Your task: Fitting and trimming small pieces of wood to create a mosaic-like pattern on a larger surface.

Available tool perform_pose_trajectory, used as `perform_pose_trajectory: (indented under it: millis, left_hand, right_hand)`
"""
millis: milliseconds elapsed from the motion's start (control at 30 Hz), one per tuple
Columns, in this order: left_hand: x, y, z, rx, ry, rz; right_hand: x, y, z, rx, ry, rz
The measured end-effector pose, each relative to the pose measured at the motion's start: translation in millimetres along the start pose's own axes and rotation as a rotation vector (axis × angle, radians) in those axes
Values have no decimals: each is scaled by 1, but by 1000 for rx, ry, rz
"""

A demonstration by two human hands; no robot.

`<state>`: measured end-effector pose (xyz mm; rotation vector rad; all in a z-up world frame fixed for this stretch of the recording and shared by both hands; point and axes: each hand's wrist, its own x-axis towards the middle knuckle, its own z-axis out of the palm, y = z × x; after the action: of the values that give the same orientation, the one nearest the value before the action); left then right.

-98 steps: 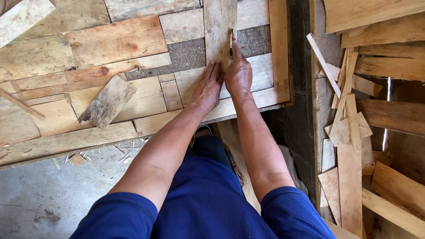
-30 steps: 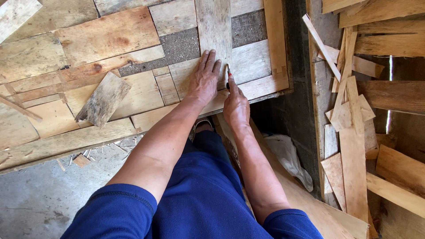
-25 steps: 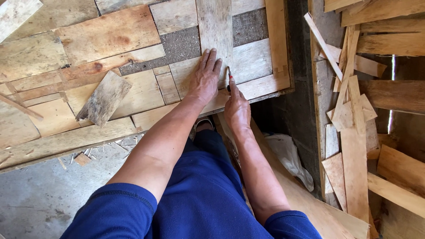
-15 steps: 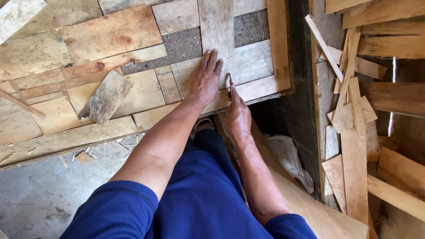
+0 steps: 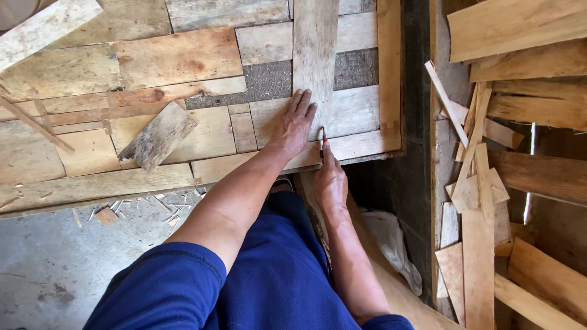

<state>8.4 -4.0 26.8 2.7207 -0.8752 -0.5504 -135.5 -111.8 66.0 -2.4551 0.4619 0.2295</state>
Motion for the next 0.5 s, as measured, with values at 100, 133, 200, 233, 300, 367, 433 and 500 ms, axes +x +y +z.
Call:
perform_pose_trajectory:
  millis: [100, 133, 200, 233, 300, 367, 433, 500]
  left_hand:
    - [1, -5, 20, 42, 37, 26]
    - [2, -3, 13, 43, 46, 24]
    - [0, 1, 1, 14, -11, 10]
    - [-2, -1, 5, 15, -8, 7]
    - [0, -3, 12, -70, 1, -6]
    - [-7, -1, 9, -16, -20, 1]
    - [0, -3, 3, 53, -16, 5]
    - [-1, -1, 4, 10, -1, 11]
  right_hand:
    - [-2, 2, 1, -2, 13, -25]
    - [-1, 8, 5, -5, 17, -32]
    - [-2, 19, 14, 33, 71, -104]
    - [-3, 15, 12, 34, 71, -108]
    - [0, 10, 8, 47, 36, -16]
    - [-10, 0, 1, 21, 2, 28]
    - [-4, -4, -2, 2, -15, 50]
    - [-7, 0, -1, -11, -31, 48]
